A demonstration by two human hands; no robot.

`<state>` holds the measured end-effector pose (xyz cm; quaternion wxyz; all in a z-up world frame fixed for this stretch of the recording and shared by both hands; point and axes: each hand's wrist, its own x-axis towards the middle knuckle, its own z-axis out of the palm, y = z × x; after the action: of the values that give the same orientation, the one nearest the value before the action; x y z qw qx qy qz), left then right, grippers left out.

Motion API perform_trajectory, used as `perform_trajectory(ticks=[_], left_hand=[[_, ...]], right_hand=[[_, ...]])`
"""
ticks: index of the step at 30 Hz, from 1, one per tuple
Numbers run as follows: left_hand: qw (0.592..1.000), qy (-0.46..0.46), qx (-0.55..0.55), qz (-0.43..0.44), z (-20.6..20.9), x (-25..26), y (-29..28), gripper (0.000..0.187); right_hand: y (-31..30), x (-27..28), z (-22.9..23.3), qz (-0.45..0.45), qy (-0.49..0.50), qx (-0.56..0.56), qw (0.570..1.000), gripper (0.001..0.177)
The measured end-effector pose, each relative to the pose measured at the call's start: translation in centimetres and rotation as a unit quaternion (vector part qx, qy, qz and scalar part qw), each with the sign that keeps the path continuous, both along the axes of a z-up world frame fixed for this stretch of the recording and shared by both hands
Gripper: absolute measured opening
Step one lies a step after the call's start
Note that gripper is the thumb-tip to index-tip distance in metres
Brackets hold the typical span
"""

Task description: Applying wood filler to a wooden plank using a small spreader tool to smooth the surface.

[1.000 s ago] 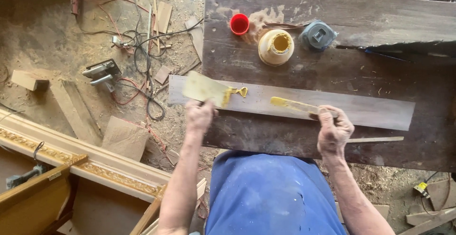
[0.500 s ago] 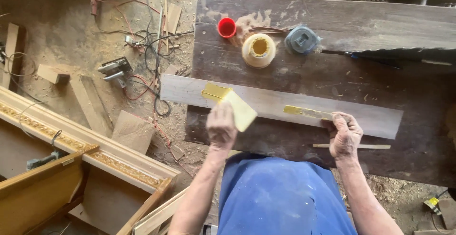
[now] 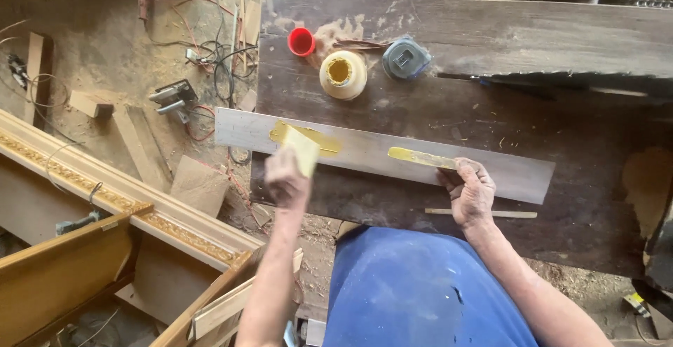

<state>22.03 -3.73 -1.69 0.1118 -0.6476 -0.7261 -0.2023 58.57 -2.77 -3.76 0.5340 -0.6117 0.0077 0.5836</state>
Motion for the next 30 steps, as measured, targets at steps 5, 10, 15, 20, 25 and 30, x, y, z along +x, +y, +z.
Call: perform_trajectory(ticks=[5, 10, 15, 20, 25, 30], left_hand=[[0.994, -0.014, -0.036, -0.099, 2.3, 11.4, -1.2, 0.041], [0.989, -0.096, 0.06, -0.099, 0.8, 2.3, -0.1, 0.039], [0.994, -0.067, -0.017, 0.078, 2.1, -8.2, 2.0, 0.023], [0.986, -0.042, -0.123, 0.103, -0.1, -9.6, 1.4, 0.044], [0.996, 0.023, -0.062, 0.058, -2.6, -7.5, 1.3, 0.034], [0.995, 0.017, -0.097, 0.018, 1.9, 4.1, 0.7, 0.023]], right_hand=[[0.6, 0.4, 0.3, -0.004, 0.05, -0.013, 0.999, 0.001], [1.6, 0.8, 2.0, 0.005, 0.071, -0.038, 0.997, 0.003], [1.4, 2.0, 2.0, 0.019, 0.066, -0.039, 0.997, 0.003], [1.5, 2.2, 2.3, 0.041, 0.053, -0.035, 0.997, 0.003], [1.1, 2.3, 1.0, 0.035, 0.059, -0.043, 0.997, 0.003], [1.4, 1.9, 1.0, 0.03, 0.066, -0.046, 0.996, 0.003]])
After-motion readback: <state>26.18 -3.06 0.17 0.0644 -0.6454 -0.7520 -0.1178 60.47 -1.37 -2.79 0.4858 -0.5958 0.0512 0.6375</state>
